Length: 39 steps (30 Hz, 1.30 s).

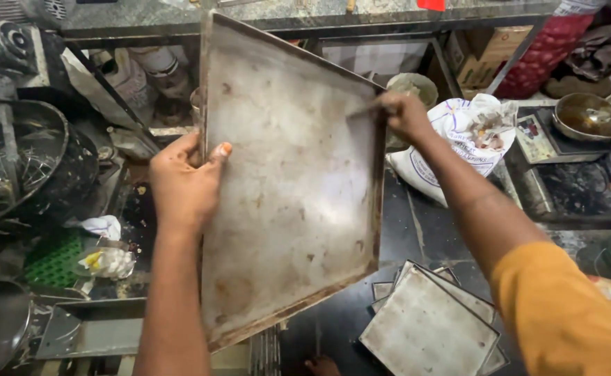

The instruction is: The recorder cuts a slab of cake into squares and then cleans several metal baking trays by scraping off residue with a metal scraper tool.

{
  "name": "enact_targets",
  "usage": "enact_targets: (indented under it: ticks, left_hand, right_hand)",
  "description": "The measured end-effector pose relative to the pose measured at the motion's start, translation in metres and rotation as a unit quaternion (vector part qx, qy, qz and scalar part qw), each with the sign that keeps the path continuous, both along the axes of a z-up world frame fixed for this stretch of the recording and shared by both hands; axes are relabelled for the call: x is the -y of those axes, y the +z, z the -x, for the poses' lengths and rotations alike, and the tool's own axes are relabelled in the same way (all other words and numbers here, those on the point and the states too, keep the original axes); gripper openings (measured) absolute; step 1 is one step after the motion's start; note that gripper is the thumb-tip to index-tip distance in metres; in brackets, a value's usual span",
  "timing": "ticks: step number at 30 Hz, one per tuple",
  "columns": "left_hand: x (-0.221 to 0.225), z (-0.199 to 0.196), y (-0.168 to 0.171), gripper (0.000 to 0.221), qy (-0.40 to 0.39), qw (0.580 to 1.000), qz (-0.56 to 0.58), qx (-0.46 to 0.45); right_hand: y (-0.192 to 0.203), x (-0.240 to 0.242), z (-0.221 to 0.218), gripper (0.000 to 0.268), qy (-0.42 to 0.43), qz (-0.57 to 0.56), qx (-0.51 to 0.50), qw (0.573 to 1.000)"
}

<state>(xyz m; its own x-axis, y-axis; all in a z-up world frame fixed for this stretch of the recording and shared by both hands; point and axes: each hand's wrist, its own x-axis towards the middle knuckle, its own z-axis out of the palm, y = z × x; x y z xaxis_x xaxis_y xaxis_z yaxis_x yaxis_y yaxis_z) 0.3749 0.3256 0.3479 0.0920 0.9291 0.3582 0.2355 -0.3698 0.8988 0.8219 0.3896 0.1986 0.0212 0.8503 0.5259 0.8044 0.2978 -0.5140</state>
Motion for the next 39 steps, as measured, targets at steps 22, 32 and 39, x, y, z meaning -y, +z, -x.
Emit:
enact_targets:
  ticks: [22,32,39]
  left_hand:
    - [-0.018,-0.102,-0.063,0.048,-0.005,0.994,0.063,0.089]
    - [-0.005,-0.111,-0.065,0.057,-0.014,0.974,0.116,0.195]
    - [0.002,-0.069,-0.077,0.055,-0.023,0.952,0.1,0.287]
  right_hand:
    - [0.006,0.063,-0.049,0.02,-0.346,-0.187,-0.297,0.87]
    - [-0.085,-0.033,-0.001,0.04,-0.187,0.002,-0.125,0.974]
    - [-0.117,-0.048,0.019,0.02,-0.356,-0.006,-0.187,0.916]
